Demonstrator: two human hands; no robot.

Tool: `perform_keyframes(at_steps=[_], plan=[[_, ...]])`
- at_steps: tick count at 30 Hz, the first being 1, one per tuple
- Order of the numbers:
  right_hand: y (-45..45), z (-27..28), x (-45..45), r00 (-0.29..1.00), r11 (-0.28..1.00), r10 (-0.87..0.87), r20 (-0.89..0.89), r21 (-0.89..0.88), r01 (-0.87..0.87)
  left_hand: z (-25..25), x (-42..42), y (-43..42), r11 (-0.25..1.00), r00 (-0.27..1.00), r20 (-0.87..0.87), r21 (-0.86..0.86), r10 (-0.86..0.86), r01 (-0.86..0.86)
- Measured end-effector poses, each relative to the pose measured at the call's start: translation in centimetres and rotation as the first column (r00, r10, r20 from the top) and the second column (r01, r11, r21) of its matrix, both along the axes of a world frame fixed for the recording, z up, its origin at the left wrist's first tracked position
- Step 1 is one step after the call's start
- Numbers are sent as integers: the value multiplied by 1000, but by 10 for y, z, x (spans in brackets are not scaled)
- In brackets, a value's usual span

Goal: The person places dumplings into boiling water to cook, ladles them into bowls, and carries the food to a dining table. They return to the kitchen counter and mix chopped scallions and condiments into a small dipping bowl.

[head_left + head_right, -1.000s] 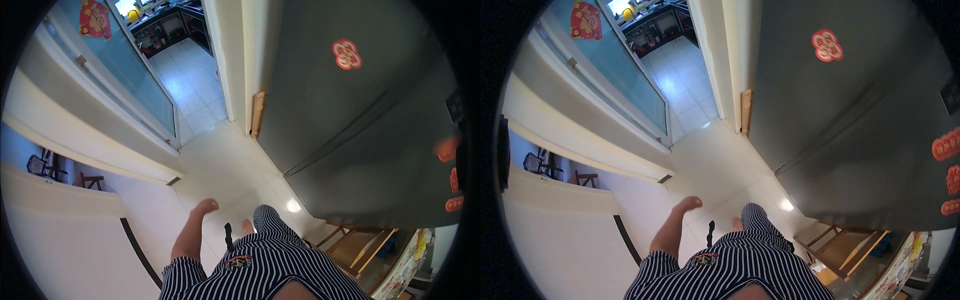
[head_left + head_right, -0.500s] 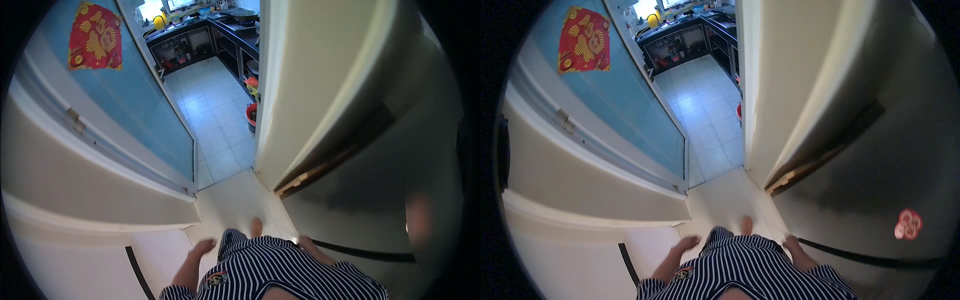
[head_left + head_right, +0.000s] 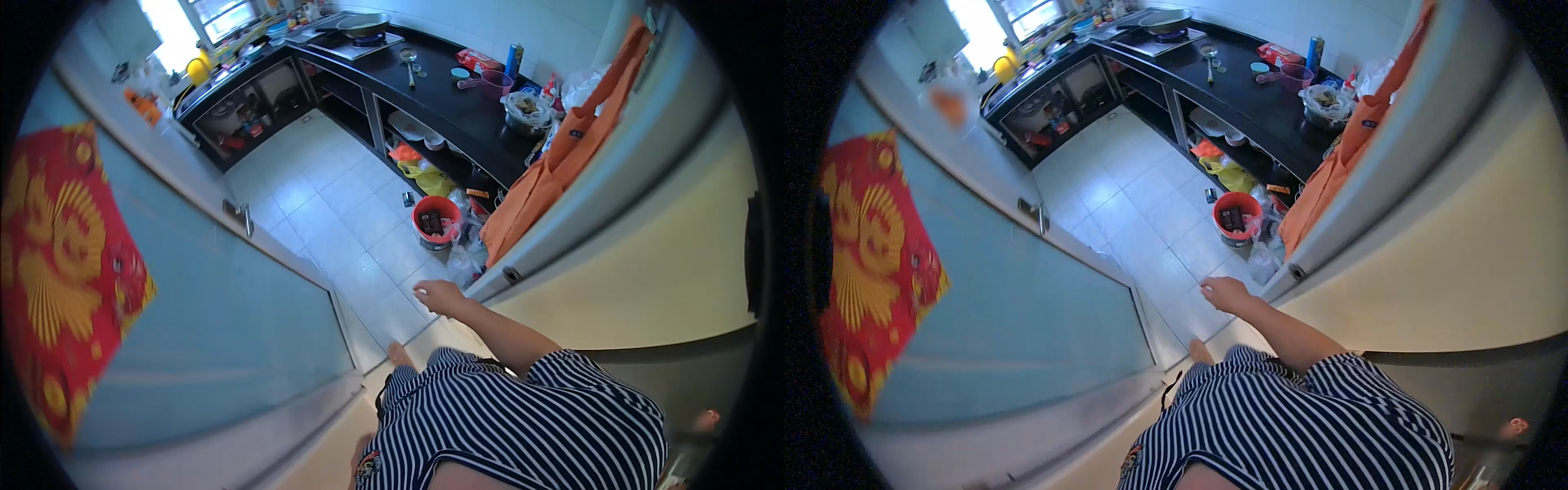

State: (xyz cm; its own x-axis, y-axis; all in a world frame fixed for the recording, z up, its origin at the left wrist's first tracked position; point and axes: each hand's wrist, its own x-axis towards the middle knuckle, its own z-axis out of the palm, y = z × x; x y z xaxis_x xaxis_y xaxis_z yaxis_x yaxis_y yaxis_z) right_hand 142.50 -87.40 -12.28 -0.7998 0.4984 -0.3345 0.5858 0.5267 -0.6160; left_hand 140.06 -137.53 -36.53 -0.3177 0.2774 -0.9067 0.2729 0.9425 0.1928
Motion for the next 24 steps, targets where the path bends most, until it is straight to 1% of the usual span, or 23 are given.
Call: perform_keyframes(at_steps=[1, 2, 3, 4, 5, 6, 7, 8, 9, 10, 12, 13, 14, 15, 16, 18, 20, 21, 22, 23, 24], plan=[[7, -19, 3, 999, 999, -20, 43, -28, 22, 20, -42, 29, 999, 997, -67, 15, -48, 50], [20, -45, 5, 995, 998, -39, 87, -55, 44, 54, -83, 69, 995, 981, -192, 95, -8, 27], [33, -71, 9, 987, 985, -81, 136, -141, 101, 97, -118, 110, 947, 921, -368, 320, 129, -5], [43, -88, 13, 975, 961, -119, 188, -224, 160, 92, -169, 145, 951, 932, -305, 290, 198, -107], [48, -90, 14, 971, 955, -133, 199, -236, 179, 93, -210, 174, 872, 906, -364, 490, 217, -12], [55, -92, 10, 952, 921, -248, 181, -261, 289, 94, -251, 207, 791, 913, -271, 606, 306, -85], [64, -94, 1, 918, 873, -360, 164, -286, 394, 82, -293, 238, 726, 921, -209, 680, 328, -104], [71, -97, -11, 911, 864, -376, 166, -294, 410, 106, -317, 278, 676, 918, -197, 731, 345, -97], [83, -98, -24, 862, 794, -486, 142, -341, 504, 132, -336, 316, 620, 913, -181, 779, 366, -94], [95, -100, -39, 798, 711, -590, 124, -389, 586, 139, -354, 346, 624, 918, -183, 776, 352, -85], [129, -115, -71, 781, 697, -614, 110, -388, 603, 146, -384, 392, 587, 924, -72, 790, 375, -177], [150, -134, -87, 817, 737, -577, 22, -418, 532, 152, -388, 406, 570, 922, -17, 790, 387, -225], [167, -123, -107, 842, 773, -535, -67, -440, 457, 136, -400, 413, 577, 924, -17, 785, 382, -224], [181, -110, -127, 774, 688, -632, -37, -487, 538, 111, -413, 417, 716, 968, -100, 691, 230, -98], [200, -97, -146, 771, 685, -635, -37, -487, 541, 88, -426, 418, 819, 985, -161, 573, 62, 42], [244, -84, -183, 790, 724, -602, -115, -495, 480, 63, -440, 415, 878, 990, -49, 458, -133, 141], [295, -93, -219, 778, 804, -572, -261, -368, 468, 50, -452, 402, 889, 999, 48, 458, -9, -13], [324, -89, -245, 757, 845, -522, -393, -123, 520, 47, -462, 396, 897, 999, -35, 443, 22, -5], [350, -84, -270, 743, 815, -437, -508, 125, 565, 49, -473, 393, 905, 992, -117, 426, 53, 2], [372, -64, -290, 705, 778, -477, -524, 122, 617, 76, -475, 395, 915, 983, -128, 399, 129, -68], [394, -44, -308, 665, 737, -515, -540, 117, 665, 76, -477, 386, 907, 974, -123, 401, 190, -127]])
